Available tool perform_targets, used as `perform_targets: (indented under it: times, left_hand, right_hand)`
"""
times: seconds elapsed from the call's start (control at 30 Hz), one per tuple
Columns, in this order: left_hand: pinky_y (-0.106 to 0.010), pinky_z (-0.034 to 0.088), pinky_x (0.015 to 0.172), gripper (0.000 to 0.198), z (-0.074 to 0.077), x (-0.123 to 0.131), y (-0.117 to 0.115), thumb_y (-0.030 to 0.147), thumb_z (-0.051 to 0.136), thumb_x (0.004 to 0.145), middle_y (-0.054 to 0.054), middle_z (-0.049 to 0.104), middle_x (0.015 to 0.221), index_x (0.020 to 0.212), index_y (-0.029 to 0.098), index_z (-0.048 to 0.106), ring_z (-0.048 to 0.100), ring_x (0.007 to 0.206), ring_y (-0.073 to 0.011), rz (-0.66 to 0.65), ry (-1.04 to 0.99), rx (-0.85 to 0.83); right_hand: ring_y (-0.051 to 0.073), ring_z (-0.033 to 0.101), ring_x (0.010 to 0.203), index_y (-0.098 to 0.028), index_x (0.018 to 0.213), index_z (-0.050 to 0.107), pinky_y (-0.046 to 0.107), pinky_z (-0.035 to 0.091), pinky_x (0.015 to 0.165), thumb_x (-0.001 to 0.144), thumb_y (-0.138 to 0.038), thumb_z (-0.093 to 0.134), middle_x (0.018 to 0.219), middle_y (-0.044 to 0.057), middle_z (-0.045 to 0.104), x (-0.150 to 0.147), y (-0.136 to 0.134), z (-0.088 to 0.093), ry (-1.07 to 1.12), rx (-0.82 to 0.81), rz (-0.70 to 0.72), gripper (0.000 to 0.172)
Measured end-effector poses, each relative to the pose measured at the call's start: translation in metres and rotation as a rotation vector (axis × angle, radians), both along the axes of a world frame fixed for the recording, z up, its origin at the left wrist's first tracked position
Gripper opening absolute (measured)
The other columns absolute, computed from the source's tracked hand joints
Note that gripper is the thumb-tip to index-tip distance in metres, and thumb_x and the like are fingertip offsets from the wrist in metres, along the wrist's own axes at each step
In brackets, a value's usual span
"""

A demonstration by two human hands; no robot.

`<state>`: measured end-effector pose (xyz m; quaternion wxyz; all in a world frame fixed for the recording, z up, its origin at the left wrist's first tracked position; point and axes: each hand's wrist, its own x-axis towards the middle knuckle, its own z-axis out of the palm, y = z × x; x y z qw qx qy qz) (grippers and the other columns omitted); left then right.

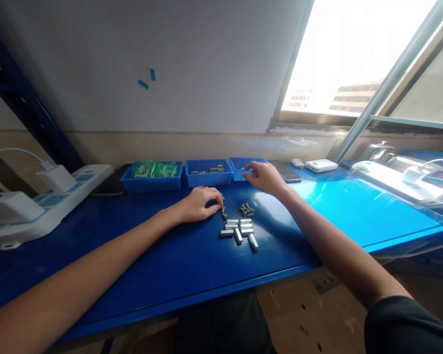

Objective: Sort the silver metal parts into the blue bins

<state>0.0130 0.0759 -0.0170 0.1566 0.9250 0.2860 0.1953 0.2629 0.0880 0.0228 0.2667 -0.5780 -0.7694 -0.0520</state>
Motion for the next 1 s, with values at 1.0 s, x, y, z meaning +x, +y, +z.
perform_targets:
  times: [1.0]
  left_hand:
    - [-0.043, 0.041, 0.086, 0.016, -0.007, 0.006, -0.005, 0.027, 0.04, 0.089, -0.007, 0.06, 0.101, 0.093, 0.02, 0.054, 0.055, 0.098, -0.0246, 0.229, 0.164, 0.212]
  right_hand:
    - [0.011, 0.052, 0.068, -0.018, 0.08, 0.055, 0.022, 0.042, 0.063, 0.076, -0.017, 0.059, 0.074, -0.001, 0.056, -0.049, -0.046, 0.002, 0.086, -0.063, 0.658, 0.005]
